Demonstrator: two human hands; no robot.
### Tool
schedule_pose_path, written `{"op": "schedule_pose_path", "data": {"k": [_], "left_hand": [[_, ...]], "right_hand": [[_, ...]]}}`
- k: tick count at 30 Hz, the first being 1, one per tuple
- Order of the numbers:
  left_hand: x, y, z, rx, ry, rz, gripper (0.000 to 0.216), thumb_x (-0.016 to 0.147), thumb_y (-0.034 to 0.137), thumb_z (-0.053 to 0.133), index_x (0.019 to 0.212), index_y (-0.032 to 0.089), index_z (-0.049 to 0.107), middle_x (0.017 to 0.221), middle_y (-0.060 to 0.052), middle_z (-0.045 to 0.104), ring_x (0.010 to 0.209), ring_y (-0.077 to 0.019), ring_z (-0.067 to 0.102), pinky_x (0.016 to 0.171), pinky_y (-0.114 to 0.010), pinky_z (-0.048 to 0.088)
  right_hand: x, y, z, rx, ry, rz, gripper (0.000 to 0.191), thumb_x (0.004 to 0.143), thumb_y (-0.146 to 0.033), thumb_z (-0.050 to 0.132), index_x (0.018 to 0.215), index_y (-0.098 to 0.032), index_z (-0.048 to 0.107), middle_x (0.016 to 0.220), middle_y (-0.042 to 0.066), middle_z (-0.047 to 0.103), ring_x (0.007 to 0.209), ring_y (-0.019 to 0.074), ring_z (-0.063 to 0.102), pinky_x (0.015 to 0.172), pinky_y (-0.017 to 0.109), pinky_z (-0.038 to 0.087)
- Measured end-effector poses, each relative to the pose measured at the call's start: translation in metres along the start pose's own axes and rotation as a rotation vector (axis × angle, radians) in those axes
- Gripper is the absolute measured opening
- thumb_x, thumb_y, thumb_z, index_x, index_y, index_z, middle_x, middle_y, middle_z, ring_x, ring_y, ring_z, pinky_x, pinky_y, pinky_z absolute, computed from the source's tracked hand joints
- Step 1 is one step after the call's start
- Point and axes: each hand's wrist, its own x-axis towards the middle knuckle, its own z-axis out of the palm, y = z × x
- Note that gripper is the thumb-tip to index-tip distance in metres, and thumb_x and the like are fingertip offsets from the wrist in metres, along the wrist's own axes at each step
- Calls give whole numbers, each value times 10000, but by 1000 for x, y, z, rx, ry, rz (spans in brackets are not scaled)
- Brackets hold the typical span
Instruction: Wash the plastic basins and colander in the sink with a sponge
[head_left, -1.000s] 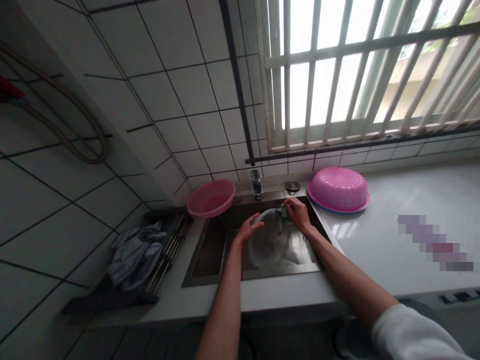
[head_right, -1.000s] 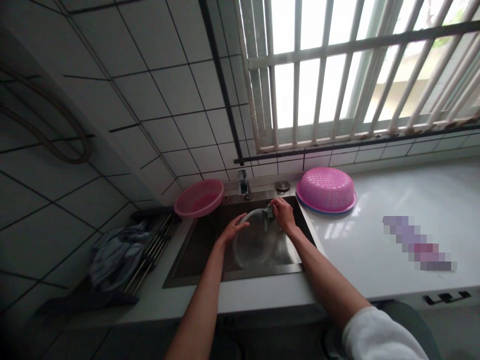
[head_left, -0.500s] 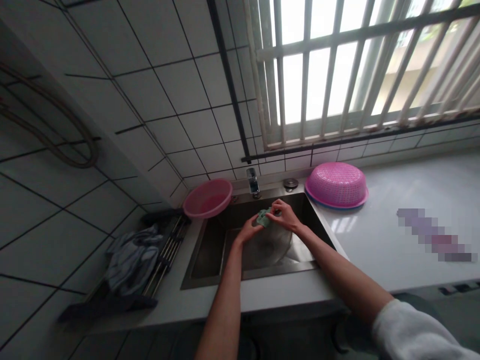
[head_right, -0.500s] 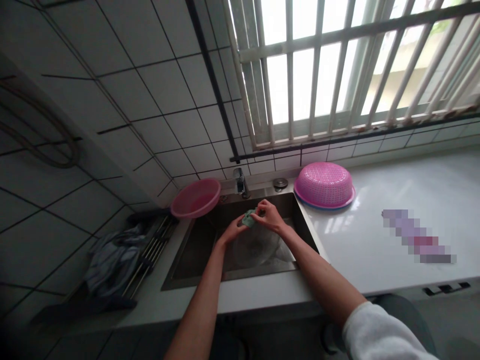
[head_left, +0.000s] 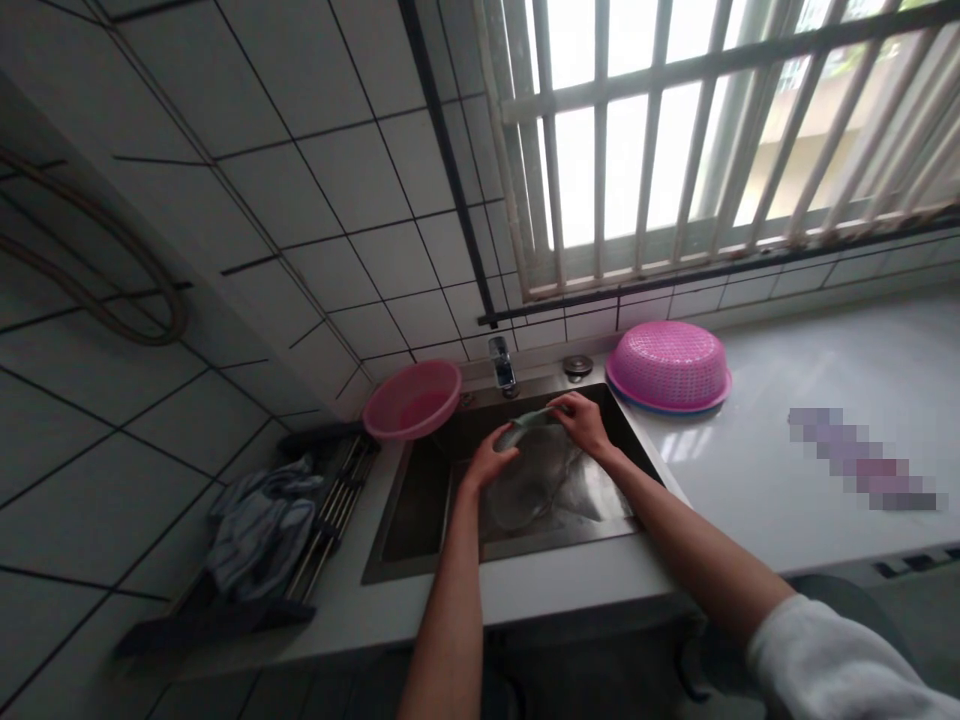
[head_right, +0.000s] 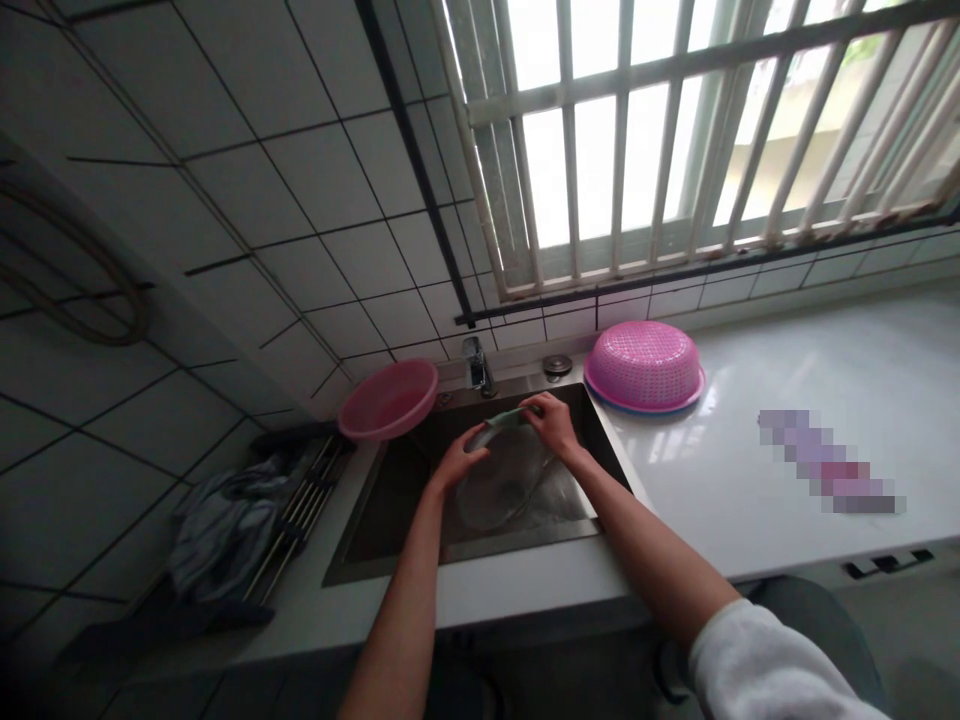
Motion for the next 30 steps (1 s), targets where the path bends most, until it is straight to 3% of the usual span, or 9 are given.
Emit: {"op": "schedule_pose_path", "data": {"k": [3, 5, 10, 12, 17, 21, 25, 28, 30], "left_hand": [[0, 1, 1, 18, 18, -7, 688, 744, 194, 720, 1426, 191, 634, 1396, -103, 683, 1198, -272, 670, 1048, -394, 526], [1, 0, 3, 10, 18, 6, 689, 734, 190, 731, 1416, 203, 643, 1409, -98, 676, 1221, -276, 659, 1066, -399, 517], [4, -7, 9, -64, 10, 76, 662, 718, 214, 766, 1373, 209, 670, 1419, -94, 671, 1299, -291, 618, 1142, -432, 462], [5, -9, 9, -103, 2, 81, 656, 726, 241, 769, 1373, 191, 668, 1416, -112, 670, 1301, -295, 618, 1144, -434, 459], [3, -3, 6, -191, -79, 83, 692, 703, 197, 749, 1388, 186, 655, 1434, -116, 657, 1289, -293, 621, 1142, -435, 456], [2, 3, 4, -290, -142, 77, 712, 728, 198, 732, 1431, 221, 625, 1471, -100, 635, 1321, -284, 603, 1147, -435, 451], [2, 1, 1, -292, -68, 19, 714, 744, 199, 725, 1448, 222, 611, 1442, -108, 655, 1298, -285, 620, 1123, -436, 475], [1, -1, 1, -214, 32, -30, 686, 755, 194, 705, 1435, 190, 617, 1429, -125, 658, 1271, -284, 633, 1105, -431, 489], [0, -1, 2, -148, 15, -2, 686, 732, 172, 713, 1413, 185, 632, 1440, -119, 651, 1278, -282, 627, 1111, -424, 483]], "right_hand": [[3, -4, -9, -7, 261, 81, 199, 883, -341, 651, 952, -189, 761, 965, 73, 746, 881, 227, 672, 839, 332, 520], [1, -10, -8, 11, 314, 82, 212, 889, -347, 634, 973, -187, 746, 982, 79, 741, 905, 231, 671, 849, 334, 519], [-16, -27, 16, 105, -126, -100, 178, 910, -296, 631, 994, -229, 773, 1063, 60, 713, 1009, 211, 679, 923, 327, 514], [-19, -26, 25, 94, -229, -152, 158, 899, -268, 653, 986, -239, 782, 1100, 61, 689, 1044, 208, 674, 970, 337, 507], [-15, -10, 20, -51, -130, -120, 251, 834, -111, 632, 1020, -237, 745, 1116, 56, 667, 1059, 214, 649, 972, 358, 509], [-10, -3, 6, -244, -30, -28, 232, 851, -124, 659, 1024, -237, 764, 1075, 68, 674, 1012, 238, 622, 950, 383, 510], [-9, -10, 1, -332, -2, -70, 230, 906, -200, 671, 1087, -271, 794, 1139, 82, 674, 1080, 259, 600, 962, 382, 504], [-10, -16, 2, -290, -4, -56, 234, 953, -246, 619, 1096, -278, 801, 1099, 66, 682, 968, 221, 646, 886, 336, 518], [-10, -18, 3, -215, 17, -31, 245, 943, -248, 610, 1102, -262, 796, 1055, 59, 687, 886, 201, 660, 837, 318, 525]]}}
